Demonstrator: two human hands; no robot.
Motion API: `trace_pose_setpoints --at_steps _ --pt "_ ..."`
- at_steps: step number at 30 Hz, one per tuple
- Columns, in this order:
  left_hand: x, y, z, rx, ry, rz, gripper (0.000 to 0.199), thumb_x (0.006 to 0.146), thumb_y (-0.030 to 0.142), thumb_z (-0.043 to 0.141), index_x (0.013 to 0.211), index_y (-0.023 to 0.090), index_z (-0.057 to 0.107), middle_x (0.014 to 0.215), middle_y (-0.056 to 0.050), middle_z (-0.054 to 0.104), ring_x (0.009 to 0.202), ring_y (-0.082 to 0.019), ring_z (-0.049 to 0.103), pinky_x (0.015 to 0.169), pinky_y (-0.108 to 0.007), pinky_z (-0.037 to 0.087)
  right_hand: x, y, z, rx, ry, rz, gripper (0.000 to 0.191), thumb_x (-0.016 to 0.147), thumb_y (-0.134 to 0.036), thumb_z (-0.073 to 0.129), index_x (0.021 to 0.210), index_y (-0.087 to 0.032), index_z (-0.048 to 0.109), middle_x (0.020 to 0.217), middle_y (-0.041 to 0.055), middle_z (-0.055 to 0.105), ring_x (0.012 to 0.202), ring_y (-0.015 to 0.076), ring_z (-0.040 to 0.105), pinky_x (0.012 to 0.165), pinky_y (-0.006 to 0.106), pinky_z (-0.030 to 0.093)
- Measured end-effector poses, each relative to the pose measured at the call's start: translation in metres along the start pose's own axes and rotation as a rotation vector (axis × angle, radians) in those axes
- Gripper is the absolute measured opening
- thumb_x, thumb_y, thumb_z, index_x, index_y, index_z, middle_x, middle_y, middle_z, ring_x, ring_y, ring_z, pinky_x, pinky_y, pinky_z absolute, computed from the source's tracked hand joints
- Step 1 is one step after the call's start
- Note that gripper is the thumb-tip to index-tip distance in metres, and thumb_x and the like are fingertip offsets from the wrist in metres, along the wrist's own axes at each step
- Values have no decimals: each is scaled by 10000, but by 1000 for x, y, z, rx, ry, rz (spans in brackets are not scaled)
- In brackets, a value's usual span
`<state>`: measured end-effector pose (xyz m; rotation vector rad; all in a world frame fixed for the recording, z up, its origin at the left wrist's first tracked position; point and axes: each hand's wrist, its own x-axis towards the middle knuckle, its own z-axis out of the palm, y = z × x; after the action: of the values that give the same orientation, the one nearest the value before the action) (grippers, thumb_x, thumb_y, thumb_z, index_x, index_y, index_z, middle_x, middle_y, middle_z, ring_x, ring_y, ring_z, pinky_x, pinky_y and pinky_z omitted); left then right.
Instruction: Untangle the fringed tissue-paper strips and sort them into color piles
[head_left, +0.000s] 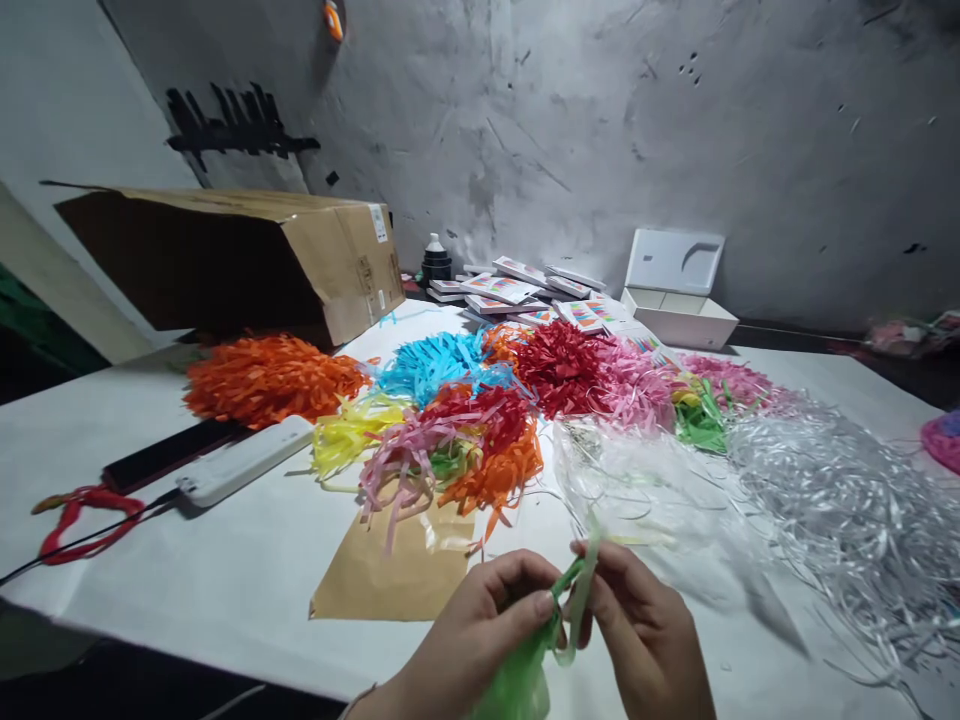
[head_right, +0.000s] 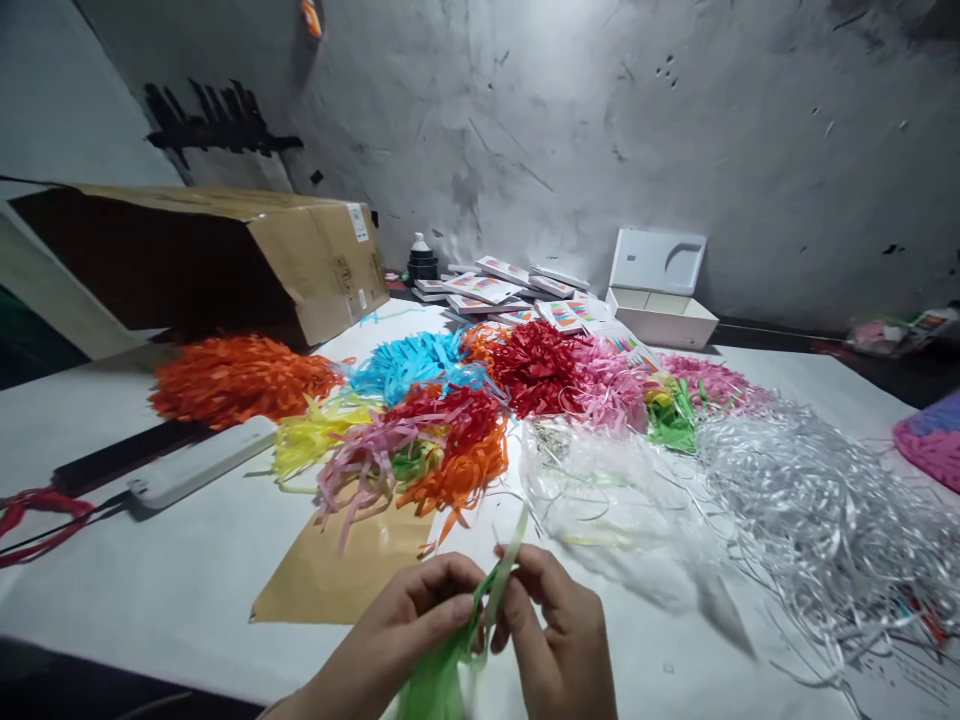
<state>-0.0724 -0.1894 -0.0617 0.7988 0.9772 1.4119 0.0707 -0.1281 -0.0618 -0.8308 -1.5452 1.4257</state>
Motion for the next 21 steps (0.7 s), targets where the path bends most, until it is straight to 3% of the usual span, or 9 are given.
trace_pose_setpoints --at_steps 3,5,8,11,13,17,21 --pt "-2 1 -2 345 34 148 263 887 444 702 896 189 766 854 -89 718 829 -216 639 800 -294 469 7 2 3 -52 -102 -47 333 932 -504 587 807 -204 656 661 4 606 589 135 582 514 209 462" --pt "-1 0 -6 419 126 181 258 884 443 708 846 197 777 818 -74 707 803 -199 619 785 -275 457 11 11 -2 -132 -110 -75 332 953 -504 549 849 -207 655 659 5 615 578 135 583 504 208 454" --pt "6 -3 -12 88 229 37 279 783 473 807 791 197 768 746 -42 684 731 -161 599 713 -237 460 20 32 -25 -424 59 -134 332 965 -525 501 1010 -231 648 663 13 663 519 162 606 471 239 442" --pt "11 -5 -15 -273 263 -110 336 657 436 909 817 180 760 738 -28 678 690 -131 601 666 -208 473 26 43 -52 -842 286 -245 330 969 -520 461 857 -260 631 560 18 627 444 202 596 434 279 388" --pt "12 -7 -16 -316 285 -145 363 618 406 938 806 156 754 712 -26 668 643 -112 586 614 -186 460 22 38 -57 -918 320 -305 292 976 -471 477 843 -264 635 582 23 640 444 199 595 447 289 395" --pt "11 -13 -13 -249 301 -141 393 609 438 939 792 156 735 622 -12 642 545 -85 511 517 -165 384 2 19 -32 -663 141 -430 162 977 -352 544 955 -266 680 685 20 676 557 174 627 554 270 494" --pt "8 -15 -9 -202 291 -98 408 607 466 934 786 156 737 618 -7 632 583 -91 518 565 -176 397 -4 17 -5 -594 -39 -464 168 983 -263 509 912 -243 660 643 5 639 552 154 602 550 248 469"
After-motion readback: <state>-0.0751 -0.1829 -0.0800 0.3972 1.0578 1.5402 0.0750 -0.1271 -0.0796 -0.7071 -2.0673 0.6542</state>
